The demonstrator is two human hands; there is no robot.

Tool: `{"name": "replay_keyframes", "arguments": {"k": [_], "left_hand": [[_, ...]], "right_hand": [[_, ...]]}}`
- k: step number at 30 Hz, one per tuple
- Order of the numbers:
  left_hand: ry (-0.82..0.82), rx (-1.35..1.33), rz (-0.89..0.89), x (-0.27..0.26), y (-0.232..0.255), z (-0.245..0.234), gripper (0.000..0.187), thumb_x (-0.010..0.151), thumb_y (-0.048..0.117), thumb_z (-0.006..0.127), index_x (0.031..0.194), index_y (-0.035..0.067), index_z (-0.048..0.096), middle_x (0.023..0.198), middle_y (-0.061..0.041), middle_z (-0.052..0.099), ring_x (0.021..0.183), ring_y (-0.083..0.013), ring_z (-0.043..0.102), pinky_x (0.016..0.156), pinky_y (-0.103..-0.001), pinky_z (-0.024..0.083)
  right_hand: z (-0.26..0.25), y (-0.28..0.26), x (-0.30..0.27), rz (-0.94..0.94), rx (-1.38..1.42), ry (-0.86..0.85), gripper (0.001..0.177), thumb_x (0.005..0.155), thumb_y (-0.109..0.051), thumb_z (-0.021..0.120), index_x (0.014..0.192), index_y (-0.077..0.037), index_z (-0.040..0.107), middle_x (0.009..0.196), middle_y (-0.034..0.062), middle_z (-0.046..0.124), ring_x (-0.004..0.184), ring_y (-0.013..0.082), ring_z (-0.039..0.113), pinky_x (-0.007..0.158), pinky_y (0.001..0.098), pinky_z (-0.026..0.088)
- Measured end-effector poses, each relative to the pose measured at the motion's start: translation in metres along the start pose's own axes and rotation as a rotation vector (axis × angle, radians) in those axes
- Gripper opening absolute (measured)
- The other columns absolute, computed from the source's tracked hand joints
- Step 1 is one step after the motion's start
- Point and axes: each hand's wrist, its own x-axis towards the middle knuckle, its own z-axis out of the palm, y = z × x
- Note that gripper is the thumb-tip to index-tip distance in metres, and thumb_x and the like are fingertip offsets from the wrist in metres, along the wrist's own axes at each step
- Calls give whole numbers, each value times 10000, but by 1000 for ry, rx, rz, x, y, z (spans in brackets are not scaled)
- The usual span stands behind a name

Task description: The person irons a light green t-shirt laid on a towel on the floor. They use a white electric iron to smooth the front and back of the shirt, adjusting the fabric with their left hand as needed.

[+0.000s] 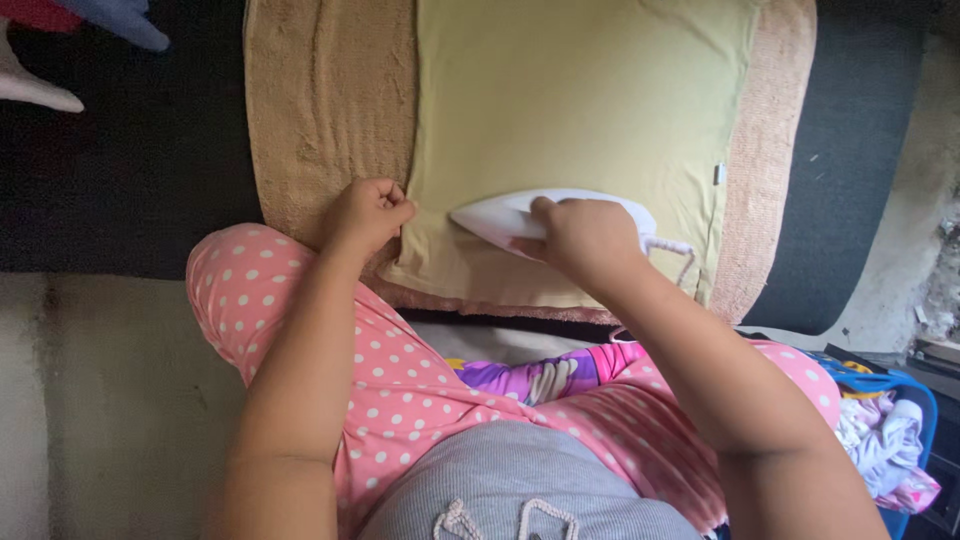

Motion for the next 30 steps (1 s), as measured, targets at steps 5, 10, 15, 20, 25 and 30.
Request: {"name": "replay_keyframes", "arguments": {"k": [5, 10, 15, 20, 25, 30], "left_hand": [[-7, 30, -13, -6, 5, -1, 213, 847, 254, 767, 803, 80, 652, 649, 11, 640, 580, -78, 609, 567, -285, 487], [17, 120, -42, -10, 14, -4, 218, 829, 291, 766, 809, 96, 671, 650, 24, 651, 583, -87, 616, 578, -300, 482], [19, 82, -36, -2, 9, 0, 213, 832, 279, 769, 810, 89, 675, 665, -2, 659, 581, -97, 609, 568, -299, 480], [36, 66, -43, 3, -9, 3, 175, 829, 242, 748, 818, 82, 677, 656, -19, 671, 566, -107, 615, 538, -313, 471], [54, 106, 8, 5, -12, 3, 170, 826, 241, 751, 815, 84, 687, 642, -21, 676, 561, -107, 633, 542, -303, 483], [45, 133, -16, 4, -9, 1, 199, 824, 268, 766, 801, 85, 690, 640, -12, 681, 558, -108, 635, 544, -299, 475]], "right_hand": [[15, 71, -11, 212, -4, 124, 655, 833, -711, 667, 1114, -121, 720, 928, 192, 742, 863, 393, 712, 751, 503, 551], [-5, 123, -10, 420, 89, 156, 630, 894, -681, 720, 1030, -66, 728, 911, 210, 744, 849, 401, 721, 791, 499, 558], [-6, 62, 20, 234, 67, 201, 602, 812, -665, 764, 1045, -110, 745, 905, 177, 745, 851, 384, 713, 758, 502, 550], [-4, -33, 53, 59, 91, 190, 584, 806, -646, 740, 1118, -152, 731, 909, 155, 744, 848, 374, 719, 725, 493, 555], [-1, -38, 49, -48, 104, 220, 548, 849, -615, 732, 1104, -130, 730, 903, 137, 753, 866, 358, 727, 751, 493, 555], [6, 51, 36, 175, 118, 266, 666, 764, -668, 760, 1147, -125, 723, 939, 176, 745, 836, 381, 719, 716, 505, 556]]}}
